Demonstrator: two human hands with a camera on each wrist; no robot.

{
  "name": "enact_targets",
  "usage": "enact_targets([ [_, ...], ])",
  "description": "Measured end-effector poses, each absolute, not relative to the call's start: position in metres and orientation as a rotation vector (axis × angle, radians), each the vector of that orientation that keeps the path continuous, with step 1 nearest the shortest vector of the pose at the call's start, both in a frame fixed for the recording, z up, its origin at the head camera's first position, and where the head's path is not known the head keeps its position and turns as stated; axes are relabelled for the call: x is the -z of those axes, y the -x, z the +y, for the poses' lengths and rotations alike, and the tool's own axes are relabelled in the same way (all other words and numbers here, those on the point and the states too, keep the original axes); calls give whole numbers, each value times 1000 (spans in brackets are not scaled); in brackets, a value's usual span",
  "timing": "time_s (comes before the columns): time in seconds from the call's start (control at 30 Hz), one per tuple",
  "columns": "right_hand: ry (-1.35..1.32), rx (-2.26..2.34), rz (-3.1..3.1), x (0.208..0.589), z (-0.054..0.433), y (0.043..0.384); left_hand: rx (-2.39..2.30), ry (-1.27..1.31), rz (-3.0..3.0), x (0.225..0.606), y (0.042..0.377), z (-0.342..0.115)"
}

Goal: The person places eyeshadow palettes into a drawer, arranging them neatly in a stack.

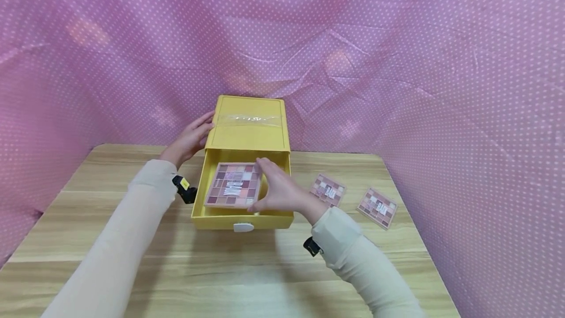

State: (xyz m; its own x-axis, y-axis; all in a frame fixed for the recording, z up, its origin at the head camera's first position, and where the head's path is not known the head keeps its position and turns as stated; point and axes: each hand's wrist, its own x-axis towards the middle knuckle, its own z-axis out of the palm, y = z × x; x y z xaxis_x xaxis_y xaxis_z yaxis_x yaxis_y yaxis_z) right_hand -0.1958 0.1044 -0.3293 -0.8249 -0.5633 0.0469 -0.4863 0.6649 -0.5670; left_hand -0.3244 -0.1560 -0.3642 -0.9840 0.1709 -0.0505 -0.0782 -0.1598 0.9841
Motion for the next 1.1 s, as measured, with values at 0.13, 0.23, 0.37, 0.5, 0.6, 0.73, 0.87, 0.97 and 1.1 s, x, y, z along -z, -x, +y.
enact_targets([
  [0.13, 911, 834, 2742, 334, 99, 200, -2273, -109, 1922, 364, 324, -156],
  [0.23, 945, 812, 2730, 337, 96, 201, -2279, -106, 1928, 364, 322, -154],
  [0.37, 980, 764, 2708, 340, 92, 202, -2274, -91, 1951, 364, 319, -153],
  [0.5, 1000, 711, 2684, 343, 91, 201, -2266, -87, 1970, 364, 317, -152],
  [0.6, 1010, 664, 2677, 345, 90, 200, -2264, -85, 1981, 365, 316, -152],
  [0.73, 1049, 585, 2688, 348, 90, 199, -2267, -77, 1984, 366, 314, -151],
  [0.87, 1078, 506, 2686, 350, 89, 198, -2274, -71, 1982, 365, 311, -150],
  [0.97, 1097, 447, 2684, 352, 89, 196, -2276, -71, 1984, 365, 310, -149],
  [1.1, 1117, 398, 2688, 354, 88, 196, -2279, -68, 1990, 364, 308, -148],
])
